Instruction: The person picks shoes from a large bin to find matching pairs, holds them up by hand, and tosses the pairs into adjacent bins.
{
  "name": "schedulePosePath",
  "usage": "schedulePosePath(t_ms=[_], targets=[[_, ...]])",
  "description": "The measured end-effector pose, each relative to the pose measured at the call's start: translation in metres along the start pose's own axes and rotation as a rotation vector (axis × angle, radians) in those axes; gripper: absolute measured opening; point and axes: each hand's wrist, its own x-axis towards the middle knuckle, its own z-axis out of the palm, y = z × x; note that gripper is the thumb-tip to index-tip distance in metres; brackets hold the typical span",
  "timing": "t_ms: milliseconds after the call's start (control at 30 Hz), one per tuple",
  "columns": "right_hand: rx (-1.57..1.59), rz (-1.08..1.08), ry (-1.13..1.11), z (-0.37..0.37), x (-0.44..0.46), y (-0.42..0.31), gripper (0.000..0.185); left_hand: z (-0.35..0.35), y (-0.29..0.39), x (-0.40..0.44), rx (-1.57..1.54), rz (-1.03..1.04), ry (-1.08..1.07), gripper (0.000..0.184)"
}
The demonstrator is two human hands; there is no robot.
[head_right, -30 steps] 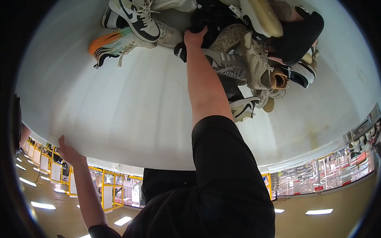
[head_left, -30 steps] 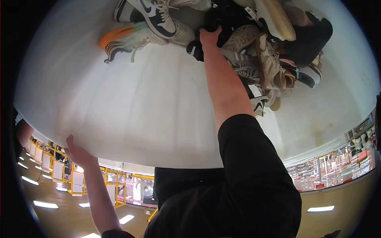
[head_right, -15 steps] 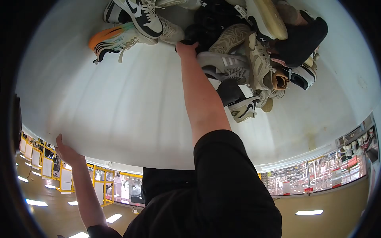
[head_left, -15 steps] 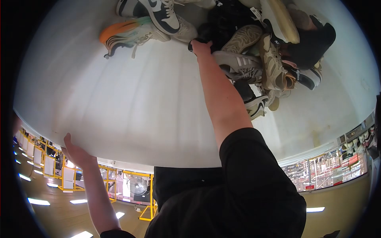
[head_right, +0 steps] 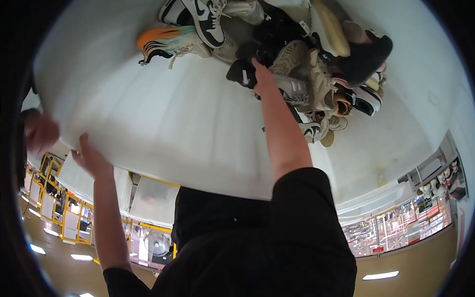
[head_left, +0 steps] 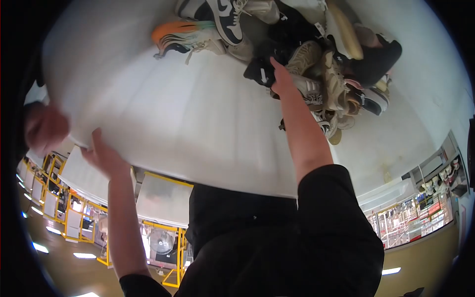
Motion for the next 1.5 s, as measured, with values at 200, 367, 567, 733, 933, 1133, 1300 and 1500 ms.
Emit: schedulePosePath(t_ms=[200,367,567,733,933,1133,1300,1500], targets=[[-0.051,-0.05,-0.29,0.024,-0.265,-0.056,0.057,0.018,0.027,-0.003,0.069,0.103,0.13,0.081],[-0.929,-0.378,-0.091,0.059,-0.461,-0.048,0.079,0.044,-0.01,0.013,0.219,0.184,0.233,0.103],[-1.454,-0.941,0.035,0.112,-0.583,0.033,0.051,-0.065,0.05,-0.061,-0.169,0.024,-0.699,0.119],[-1.657,-0.931,0.0,0.118,-0.59,0.129,0.05,-0.123,0.024,-0.173,-0.405,-0.004,-1.225,0.122],[-1.322,-1.289,-0.027,0.088,-0.57,0.161,0.038,-0.111,-0.013,-0.176,-0.127,0.357,-1.017,0.116],[-0.85,-1.022,0.376,0.061,-0.524,0.163,0.068,-0.12,-0.021,-0.17,-0.281,0.314,-1.111,0.107],[-0.705,-0.847,0.122,0.053,-0.512,0.161,0.08,-0.124,-0.015,-0.16,-0.495,0.071,-1.147,0.082],[-0.177,-0.597,-0.436,0.059,-0.643,0.12,0.063,-0.206,0.025,-0.117,-0.885,-0.359,-1.459,0.049]])
